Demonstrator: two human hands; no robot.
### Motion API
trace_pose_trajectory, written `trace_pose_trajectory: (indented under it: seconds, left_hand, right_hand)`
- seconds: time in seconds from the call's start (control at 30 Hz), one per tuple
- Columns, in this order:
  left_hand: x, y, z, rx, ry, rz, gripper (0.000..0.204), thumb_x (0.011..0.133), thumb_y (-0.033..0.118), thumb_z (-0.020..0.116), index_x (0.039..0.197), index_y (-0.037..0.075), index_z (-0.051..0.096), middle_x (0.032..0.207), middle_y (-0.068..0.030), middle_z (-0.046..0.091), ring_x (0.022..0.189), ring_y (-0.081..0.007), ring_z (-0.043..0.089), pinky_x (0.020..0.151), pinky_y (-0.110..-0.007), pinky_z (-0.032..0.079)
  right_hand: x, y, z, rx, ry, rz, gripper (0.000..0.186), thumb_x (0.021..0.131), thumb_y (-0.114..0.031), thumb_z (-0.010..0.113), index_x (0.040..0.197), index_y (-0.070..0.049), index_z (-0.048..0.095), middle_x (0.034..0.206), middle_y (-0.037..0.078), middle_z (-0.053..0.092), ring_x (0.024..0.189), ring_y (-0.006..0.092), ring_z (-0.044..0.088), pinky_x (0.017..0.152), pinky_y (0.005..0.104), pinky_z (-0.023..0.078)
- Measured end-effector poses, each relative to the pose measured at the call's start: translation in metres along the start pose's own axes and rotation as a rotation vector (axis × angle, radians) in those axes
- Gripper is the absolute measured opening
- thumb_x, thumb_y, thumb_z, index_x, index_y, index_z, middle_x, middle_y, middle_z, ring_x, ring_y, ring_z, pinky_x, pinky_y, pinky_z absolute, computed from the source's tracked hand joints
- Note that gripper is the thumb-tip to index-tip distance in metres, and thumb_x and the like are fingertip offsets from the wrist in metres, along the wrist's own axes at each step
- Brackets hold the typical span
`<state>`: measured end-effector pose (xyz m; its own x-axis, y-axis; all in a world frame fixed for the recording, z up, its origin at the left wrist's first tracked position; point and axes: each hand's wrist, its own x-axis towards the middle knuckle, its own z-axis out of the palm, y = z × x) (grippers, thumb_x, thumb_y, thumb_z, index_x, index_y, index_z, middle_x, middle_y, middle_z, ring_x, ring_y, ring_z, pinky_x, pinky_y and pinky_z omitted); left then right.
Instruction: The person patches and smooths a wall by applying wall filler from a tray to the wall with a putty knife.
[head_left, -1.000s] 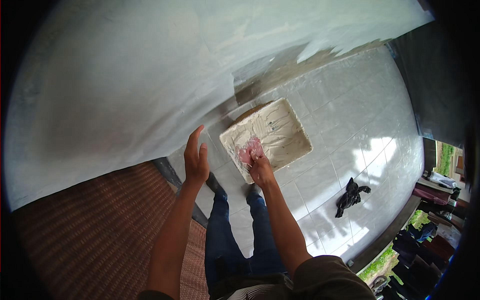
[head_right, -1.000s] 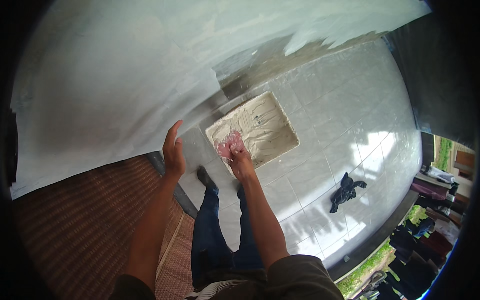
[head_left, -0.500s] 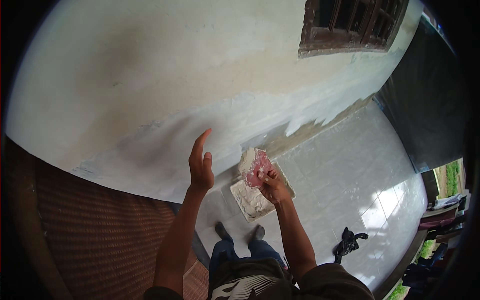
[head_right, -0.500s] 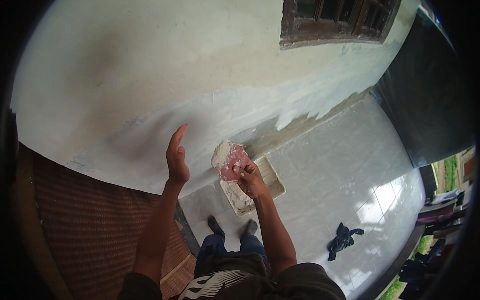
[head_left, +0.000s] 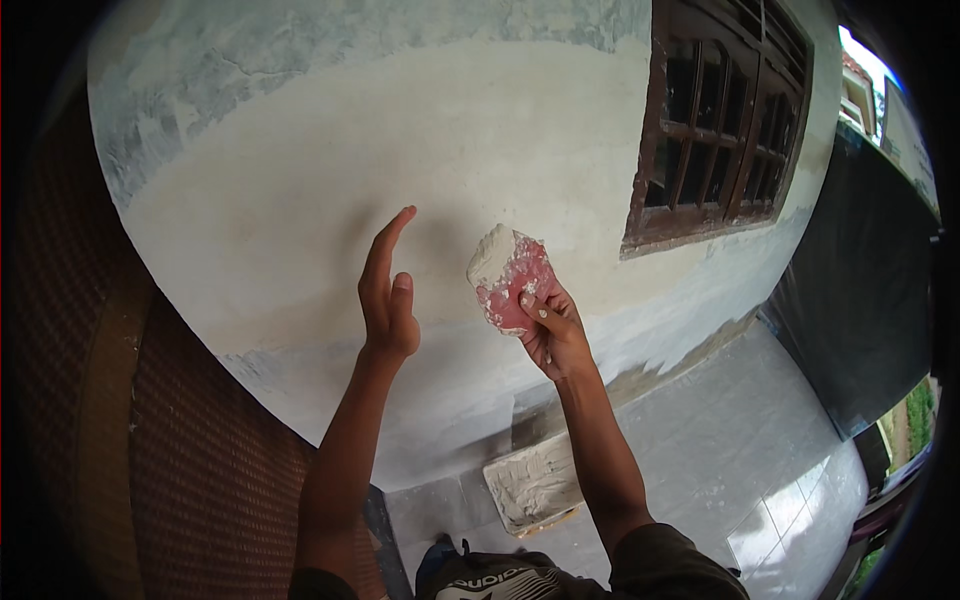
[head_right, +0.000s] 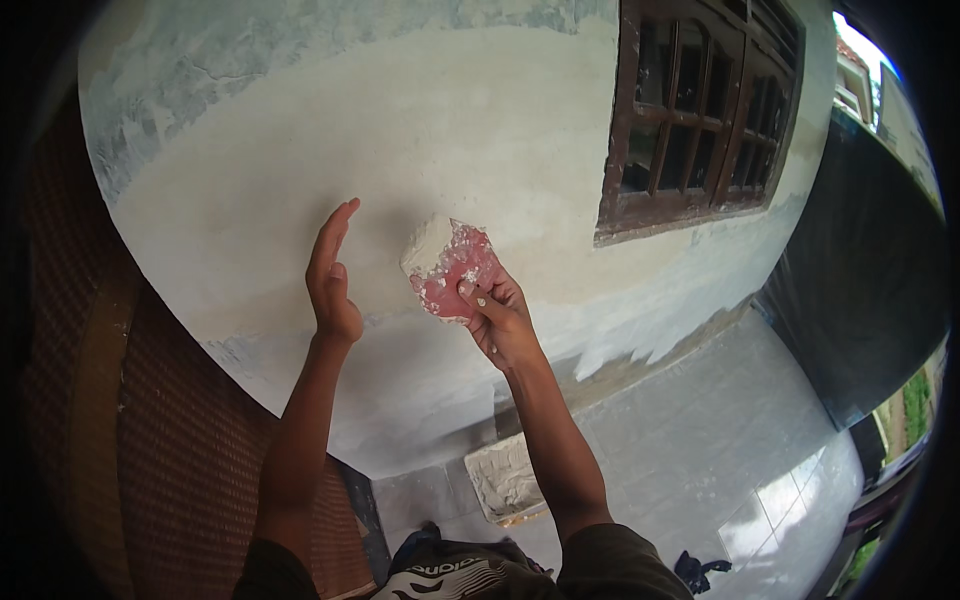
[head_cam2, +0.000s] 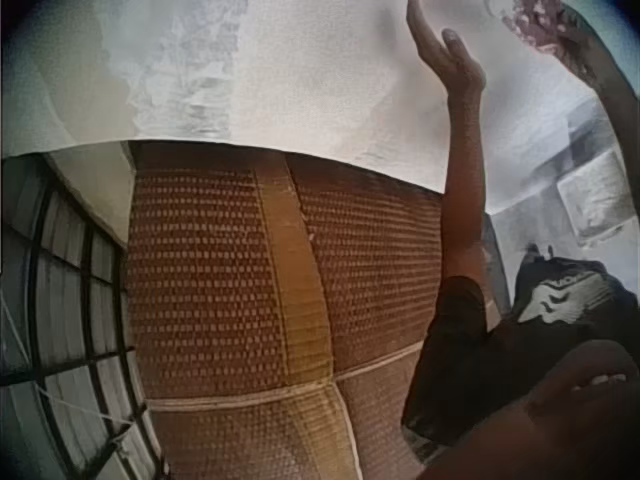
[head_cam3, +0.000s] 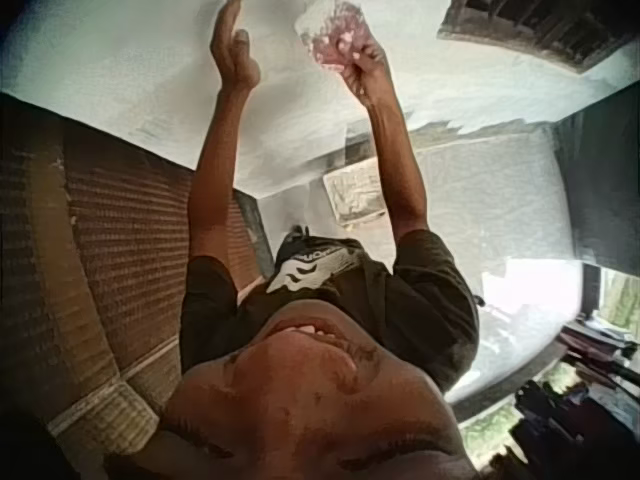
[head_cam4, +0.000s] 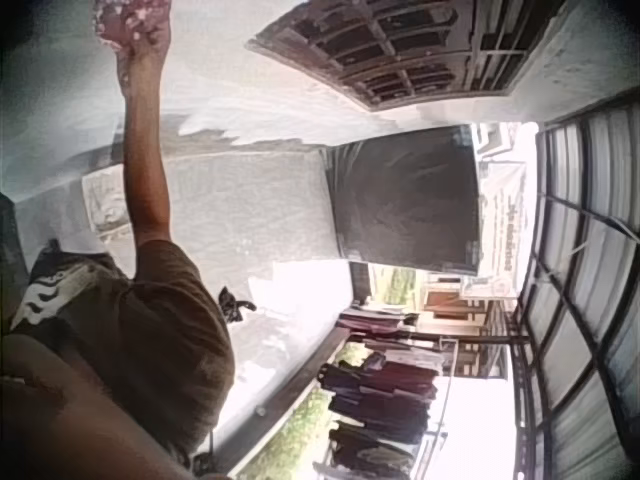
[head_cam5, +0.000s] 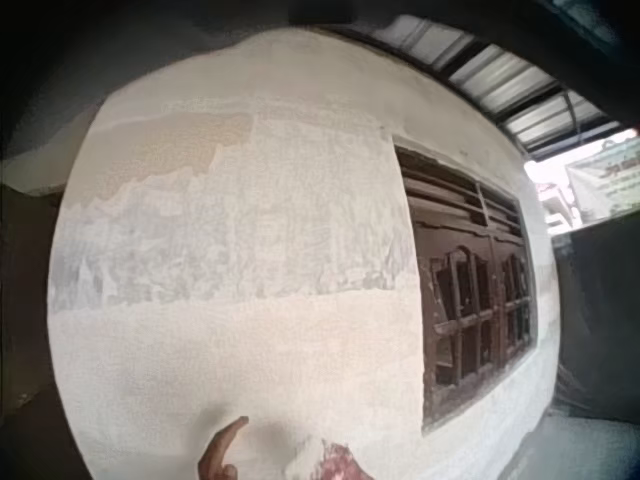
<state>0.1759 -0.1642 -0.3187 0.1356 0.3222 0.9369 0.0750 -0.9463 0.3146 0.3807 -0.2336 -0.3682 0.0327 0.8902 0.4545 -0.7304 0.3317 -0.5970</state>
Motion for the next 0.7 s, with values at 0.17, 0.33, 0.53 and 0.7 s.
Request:
trace_pose_trajectory:
  seconds: [0.17, 0.33, 0.53, 0.7]
  left_hand:
    - [0.062, -0.004, -0.048, 0.049, 0.069, 0.191, 0.061, 0.099, 0.036, 0.035, 0.14, -0.007, 0.045, 0.142, -0.0242, 0.052, 0.136, -0.0361, 0.046, 0.115, -0.046, 0.032]
    - [0.123, -0.018, -0.093, 0.102, 0.092, 0.325, 0.059, 0.1, 0.035, 0.037, 0.141, -0.006, 0.045, 0.142, -0.0239, 0.051, 0.137, -0.0362, 0.046, 0.116, -0.045, 0.031]
    - [0.178, -0.031, -0.13, 0.127, 0.1, 0.413, 0.058, 0.1, 0.035, 0.038, 0.141, -0.006, 0.045, 0.142, -0.0238, 0.051, 0.137, -0.0361, 0.045, 0.116, -0.045, 0.03]
    - [0.212, -0.039, -0.148, 0.11, 0.107, 0.455, 0.055, 0.098, 0.029, 0.04, 0.14, -0.006, 0.046, 0.141, -0.0241, 0.052, 0.136, -0.0367, 0.046, 0.115, -0.046, 0.032]
  right_hand:
    - [0.06, 0.001, 0.061, -0.047, -0.14, -0.092, 0.036, 0.094, 0.0, 0.06, 0.129, 0.002, 0.053, 0.119, 0.012, 0.066, 0.103, 0.0166, 0.069, 0.09, 0.0296, 0.061]
    - [0.116, 0.0, 0.119, -0.12, -0.176, -0.199, 0.037, 0.095, -0.001, 0.06, 0.131, 0.003, 0.051, 0.119, 0.012, 0.066, 0.103, 0.0172, 0.069, 0.088, 0.0292, 0.06]
    - [0.172, 0.005, 0.162, -0.163, -0.227, -0.296, 0.036, 0.097, -0.003, 0.057, 0.132, 0.003, 0.049, 0.121, 0.013, 0.064, 0.102, 0.0177, 0.068, 0.087, 0.0305, 0.06]
    - [0.201, 0.002, 0.199, -0.172, -0.22, -0.36, 0.034, 0.096, -0.004, 0.06, 0.129, 0.002, 0.052, 0.114, 0.01, 0.067, 0.096, 0.0147, 0.068, 0.079, 0.0267, 0.059]
